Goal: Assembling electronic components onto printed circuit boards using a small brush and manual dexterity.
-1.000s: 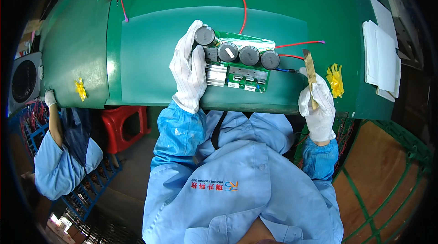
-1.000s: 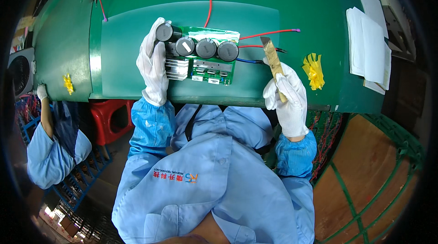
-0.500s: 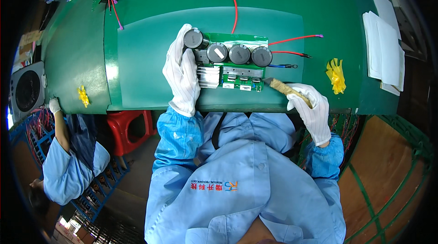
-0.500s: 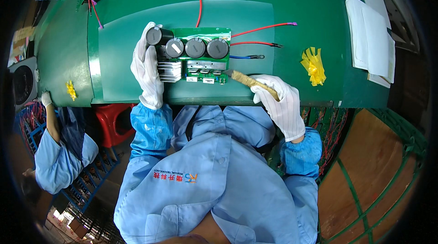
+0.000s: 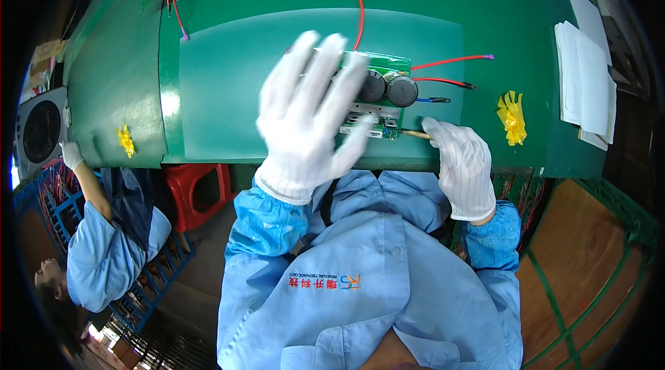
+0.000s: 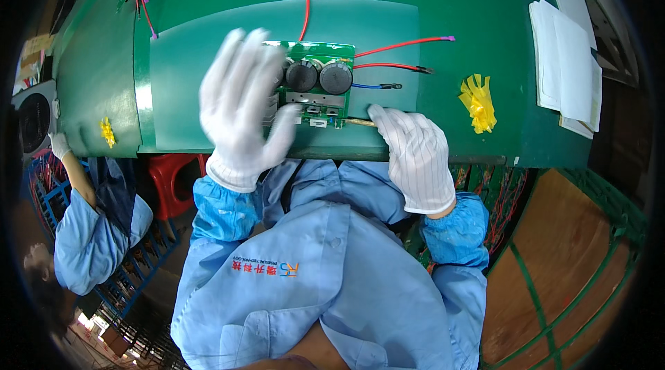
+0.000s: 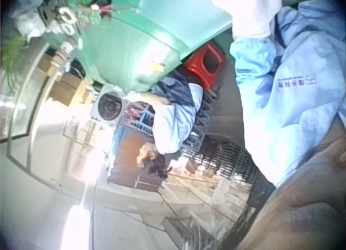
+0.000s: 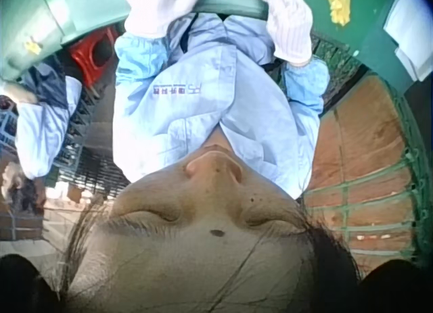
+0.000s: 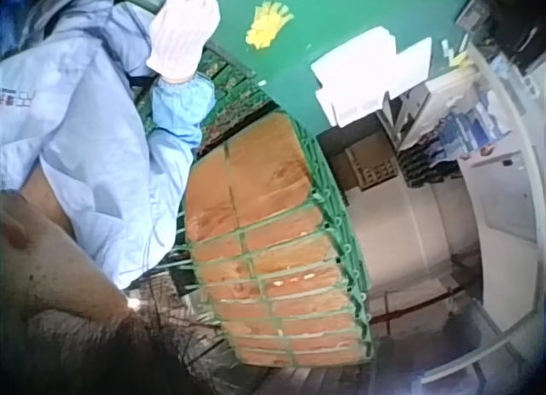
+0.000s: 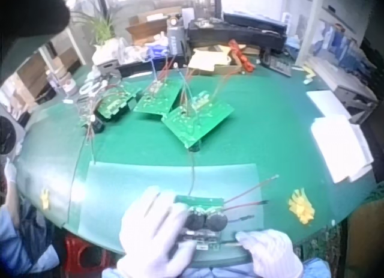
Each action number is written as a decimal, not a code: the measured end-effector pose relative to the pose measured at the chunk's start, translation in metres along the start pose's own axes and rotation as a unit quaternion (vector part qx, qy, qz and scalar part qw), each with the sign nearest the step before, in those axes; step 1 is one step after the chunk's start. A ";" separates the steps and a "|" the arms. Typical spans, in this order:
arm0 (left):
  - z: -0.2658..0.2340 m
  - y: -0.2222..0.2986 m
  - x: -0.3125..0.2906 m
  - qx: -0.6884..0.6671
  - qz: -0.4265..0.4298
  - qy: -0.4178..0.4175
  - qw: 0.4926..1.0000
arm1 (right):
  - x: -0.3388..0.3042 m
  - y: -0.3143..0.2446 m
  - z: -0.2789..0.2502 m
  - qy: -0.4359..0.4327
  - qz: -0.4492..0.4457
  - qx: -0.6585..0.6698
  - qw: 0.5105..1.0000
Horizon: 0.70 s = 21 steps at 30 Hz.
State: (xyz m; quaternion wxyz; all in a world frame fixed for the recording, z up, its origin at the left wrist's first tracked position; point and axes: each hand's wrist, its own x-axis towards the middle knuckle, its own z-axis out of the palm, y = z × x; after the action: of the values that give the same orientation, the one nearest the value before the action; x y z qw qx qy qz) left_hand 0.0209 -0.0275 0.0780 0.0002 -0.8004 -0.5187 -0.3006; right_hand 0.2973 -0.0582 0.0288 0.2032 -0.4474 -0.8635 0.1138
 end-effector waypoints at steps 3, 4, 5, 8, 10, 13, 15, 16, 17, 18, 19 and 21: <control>0.012 0.004 0.008 0.042 -0.017 -0.064 0.997 | 0.007 -0.007 -0.009 -0.029 -0.002 -0.023 0.999; 0.018 0.002 0.007 0.057 -0.019 -0.068 0.996 | 0.008 -0.009 -0.009 -0.037 0.001 -0.037 0.999; 0.022 -0.001 0.005 0.050 -0.021 -0.064 0.996 | 0.009 -0.012 -0.008 -0.022 0.008 -0.041 0.999; 0.024 -0.006 0.004 0.032 -0.025 -0.054 0.998 | 0.013 -0.018 -0.003 0.018 0.021 -0.061 0.998; 0.026 -0.005 0.005 0.032 -0.031 -0.056 0.997 | 0.013 -0.018 -0.001 0.034 0.021 -0.087 0.995; 0.028 -0.007 0.006 0.041 -0.037 -0.049 0.997 | 0.011 -0.014 0.004 0.062 0.002 -0.105 0.993; 0.028 -0.008 0.007 0.047 -0.037 -0.046 0.997 | 0.011 -0.012 0.006 0.077 -0.021 -0.103 0.992; 0.027 -0.009 0.009 0.049 -0.035 -0.048 0.997 | 0.011 -0.011 0.007 0.084 -0.031 -0.102 0.991; 0.027 -0.009 0.010 0.051 -0.033 -0.049 0.997 | 0.011 -0.009 0.009 0.097 -0.039 -0.105 0.989; 0.027 -0.009 0.011 0.049 -0.032 -0.047 0.997 | 0.012 -0.007 0.012 0.110 -0.047 -0.107 0.987; 0.028 -0.009 0.011 0.049 -0.033 -0.045 0.997 | 0.013 -0.005 0.014 0.124 -0.055 -0.108 0.985; 0.028 -0.008 0.011 0.052 -0.038 -0.052 0.997 | 0.014 -0.007 0.012 0.115 -0.051 -0.108 0.986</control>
State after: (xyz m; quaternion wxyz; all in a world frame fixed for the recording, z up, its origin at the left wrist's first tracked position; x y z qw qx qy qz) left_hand 0.0310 -0.0057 0.0581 0.0037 -0.7933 -0.5634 -0.2308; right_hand 0.2794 -0.0506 0.0242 0.2572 -0.4321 -0.8633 -0.0432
